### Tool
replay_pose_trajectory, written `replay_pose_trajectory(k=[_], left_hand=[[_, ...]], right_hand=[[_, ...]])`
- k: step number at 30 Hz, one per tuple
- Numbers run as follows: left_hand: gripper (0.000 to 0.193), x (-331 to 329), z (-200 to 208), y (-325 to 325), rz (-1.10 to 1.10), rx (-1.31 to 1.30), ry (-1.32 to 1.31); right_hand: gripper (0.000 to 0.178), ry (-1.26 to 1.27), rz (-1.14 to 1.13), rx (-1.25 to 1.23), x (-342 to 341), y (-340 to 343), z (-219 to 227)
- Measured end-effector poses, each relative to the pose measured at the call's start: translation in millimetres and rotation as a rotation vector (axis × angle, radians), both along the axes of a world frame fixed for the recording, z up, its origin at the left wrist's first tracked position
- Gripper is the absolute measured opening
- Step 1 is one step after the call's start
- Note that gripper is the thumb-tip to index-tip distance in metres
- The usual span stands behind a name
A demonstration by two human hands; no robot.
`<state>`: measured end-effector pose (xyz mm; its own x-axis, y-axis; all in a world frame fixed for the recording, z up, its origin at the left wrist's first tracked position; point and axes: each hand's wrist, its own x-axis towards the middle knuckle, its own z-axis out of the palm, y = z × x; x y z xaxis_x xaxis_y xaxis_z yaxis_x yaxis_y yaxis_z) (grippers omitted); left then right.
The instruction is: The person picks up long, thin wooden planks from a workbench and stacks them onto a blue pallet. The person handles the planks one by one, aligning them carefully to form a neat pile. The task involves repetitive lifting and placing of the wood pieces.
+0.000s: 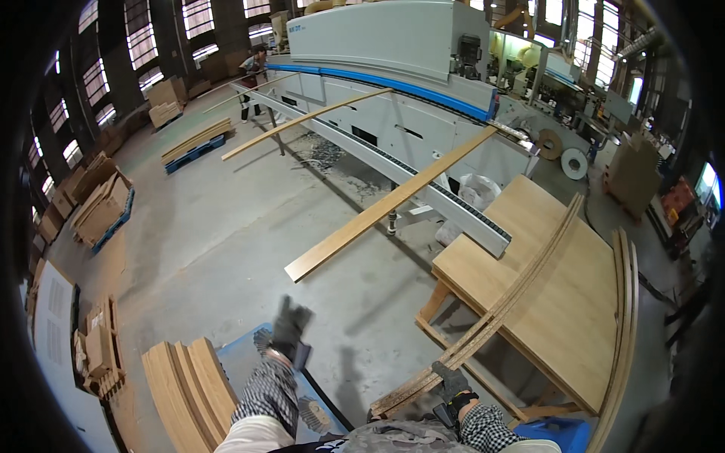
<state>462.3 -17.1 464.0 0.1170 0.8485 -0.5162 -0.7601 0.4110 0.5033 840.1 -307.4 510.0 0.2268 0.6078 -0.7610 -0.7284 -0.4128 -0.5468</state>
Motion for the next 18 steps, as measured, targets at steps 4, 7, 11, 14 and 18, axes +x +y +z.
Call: replay_pose_trajectory(k=[4,7,11,14,18], left_hand=[[0.050,12,77,57,0.051,0.104,0.170],[0.049,16,75,80,-0.134,0.281,0.204],[0.050,53,79,45,-0.241,0.521,0.567],[0.039,57,116,-37,-0.389,0.510,0.579],[0.043,36,102,-125,-0.518,0.361,0.512]], right_hand=[[0.043,-0.190,-0.005,-0.021,1,-1,-1],[0.049,-0.528,0.057,0.049,0,-3,-10],[0.050,-1.171,-0.049,0.040,9,-18,7],[0.051,-1.220,-0.200,0.337,-12,17,88],[0.054,-1.287,0.229,0.278,-24,57,117]])
